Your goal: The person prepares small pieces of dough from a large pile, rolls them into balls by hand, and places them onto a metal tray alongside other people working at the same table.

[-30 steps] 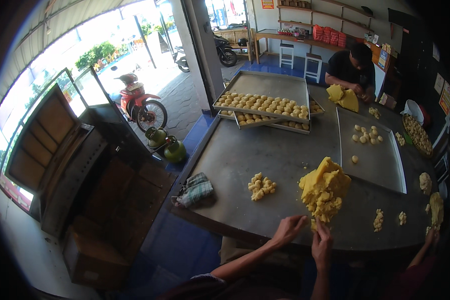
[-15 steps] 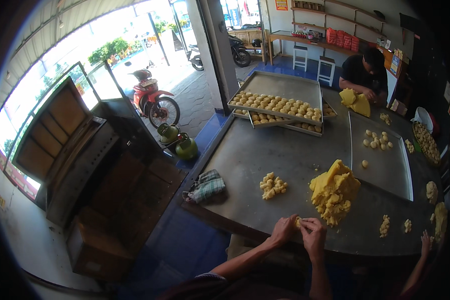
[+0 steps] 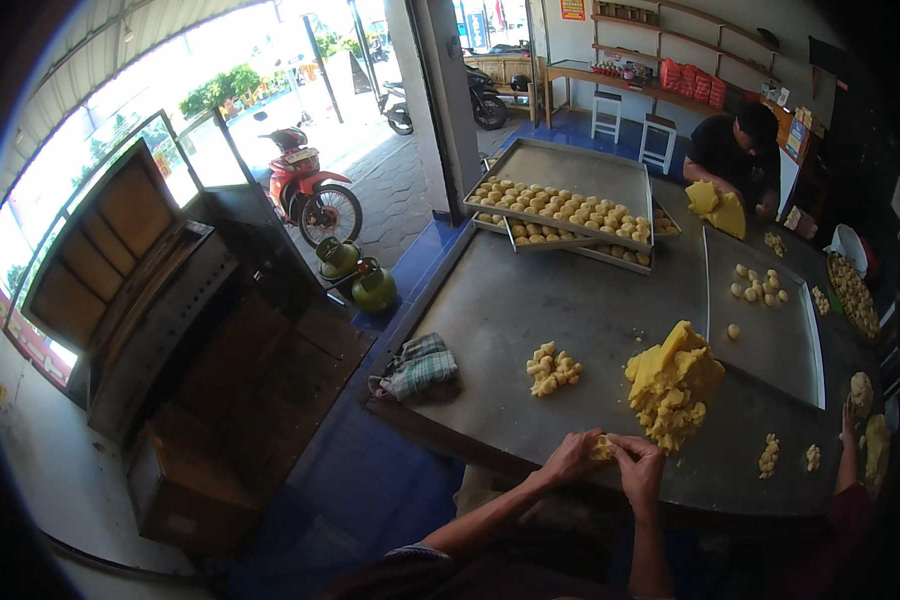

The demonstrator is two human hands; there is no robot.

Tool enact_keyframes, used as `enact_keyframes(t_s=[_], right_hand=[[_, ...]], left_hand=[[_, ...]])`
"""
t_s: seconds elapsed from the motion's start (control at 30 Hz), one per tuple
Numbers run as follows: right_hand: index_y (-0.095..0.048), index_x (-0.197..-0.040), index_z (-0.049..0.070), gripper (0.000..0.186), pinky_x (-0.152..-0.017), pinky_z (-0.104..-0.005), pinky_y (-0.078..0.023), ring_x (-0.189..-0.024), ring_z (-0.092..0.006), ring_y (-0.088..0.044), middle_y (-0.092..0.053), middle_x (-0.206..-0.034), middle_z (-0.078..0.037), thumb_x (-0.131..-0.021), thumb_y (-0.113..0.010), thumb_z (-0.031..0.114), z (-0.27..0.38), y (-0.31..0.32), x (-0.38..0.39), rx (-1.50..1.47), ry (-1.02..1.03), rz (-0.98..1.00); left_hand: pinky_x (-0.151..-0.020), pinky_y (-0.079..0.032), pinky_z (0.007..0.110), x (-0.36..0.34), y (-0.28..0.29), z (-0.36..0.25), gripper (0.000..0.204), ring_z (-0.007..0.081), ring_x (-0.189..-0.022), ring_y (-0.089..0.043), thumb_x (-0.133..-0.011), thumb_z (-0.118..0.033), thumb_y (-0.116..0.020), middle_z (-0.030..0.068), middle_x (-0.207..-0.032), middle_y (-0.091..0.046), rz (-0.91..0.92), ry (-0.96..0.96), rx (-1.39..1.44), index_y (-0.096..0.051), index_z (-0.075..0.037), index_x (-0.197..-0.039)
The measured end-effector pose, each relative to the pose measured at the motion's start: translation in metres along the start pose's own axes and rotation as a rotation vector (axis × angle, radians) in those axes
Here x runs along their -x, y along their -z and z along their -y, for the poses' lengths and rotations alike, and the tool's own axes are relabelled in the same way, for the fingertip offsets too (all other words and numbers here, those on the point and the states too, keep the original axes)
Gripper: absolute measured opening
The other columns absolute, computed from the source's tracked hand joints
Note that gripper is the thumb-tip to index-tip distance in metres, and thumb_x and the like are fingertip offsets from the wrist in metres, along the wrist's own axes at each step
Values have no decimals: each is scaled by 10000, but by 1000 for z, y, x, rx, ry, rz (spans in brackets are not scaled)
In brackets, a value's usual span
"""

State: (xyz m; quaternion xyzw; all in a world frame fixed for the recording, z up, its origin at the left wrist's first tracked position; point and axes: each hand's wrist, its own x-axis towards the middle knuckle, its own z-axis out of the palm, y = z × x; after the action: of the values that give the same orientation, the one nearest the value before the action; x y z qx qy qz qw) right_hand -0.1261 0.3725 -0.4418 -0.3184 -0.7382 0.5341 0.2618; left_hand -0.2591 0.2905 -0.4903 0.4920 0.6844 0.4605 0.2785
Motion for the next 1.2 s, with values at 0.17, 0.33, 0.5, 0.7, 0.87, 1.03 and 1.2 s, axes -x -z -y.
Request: enact_keyframes(t_s=[0.17,0.33,0.5,0.7,0.87,1.03,1.2], right_hand=[[-614,-1203,-81,415,-750,-281,-550,-870,-151,-658,-644,-1086,-142,-810,-729,-14,-49,4,-11,-127,-77,14],[-644,-1153,-44,332,-857,-355,-523,-991,-270,-644,-640,-1111,-155,-825,-689,-8,-35,7,-4,263,118,-131],[-533,-1338,12,516,-967,-445,-479,-1192,-403,-547,-560,-1303,-220,-851,-692,70,-11,49,-8,673,179,-654],[-528,-1338,6,555,-965,-461,-474,-1192,-413,-542,-546,-1310,-244,-840,-723,153,-69,79,-39,718,151,-428],[-616,-1126,-20,316,-864,-471,-490,-1041,-410,-589,-614,-1092,-222,-854,-675,129,-75,85,-32,799,10,-336],[-628,-1106,-48,232,-808,-452,-520,-969,-406,-626,-632,-1088,-208,-890,-598,33,-45,66,0,785,0,-277],[-596,-1269,-10,359,-849,-377,-552,-1041,-349,-654,-587,-1294,-200,-910,-595,-11,-93,76,36,690,115,-316]], left_hand=[[-709,-502,424,-2,-6,4,277,404,-835,-642,-842,-170,-701,207,-876,-649,0,-203,245,-595,19,-1015],[-690,-494,413,-6,-10,6,269,385,-784,-630,-874,-212,-704,198,-865,-637,51,-153,52,-613,35,-930],[-685,-484,418,-8,-10,-3,330,340,-739,-618,-900,-278,-698,175,-817,-611,-125,-2,101,-622,34,-824],[-731,-476,403,-2,-3,-4,311,249,-817,-624,-938,-310,-653,124,-903,-644,-9,92,247,-620,-22,-1051],[-792,-473,352,-8,-10,12,318,222,-898,-593,-991,-320,-570,126,-984,-619,-100,-96,242,-584,-34,-1129],[-942,-441,351,-15,6,13,423,194,-1085,-551,-1038,-395,-442,122,-1115,-592,119,186,290,-571,-17,-1176],[-966,-421,373,-3,12,2,423,244,-1096,-538,-1056,-364,-387,151,-1126,-571,-3,11,366,-532,6,-1201]])
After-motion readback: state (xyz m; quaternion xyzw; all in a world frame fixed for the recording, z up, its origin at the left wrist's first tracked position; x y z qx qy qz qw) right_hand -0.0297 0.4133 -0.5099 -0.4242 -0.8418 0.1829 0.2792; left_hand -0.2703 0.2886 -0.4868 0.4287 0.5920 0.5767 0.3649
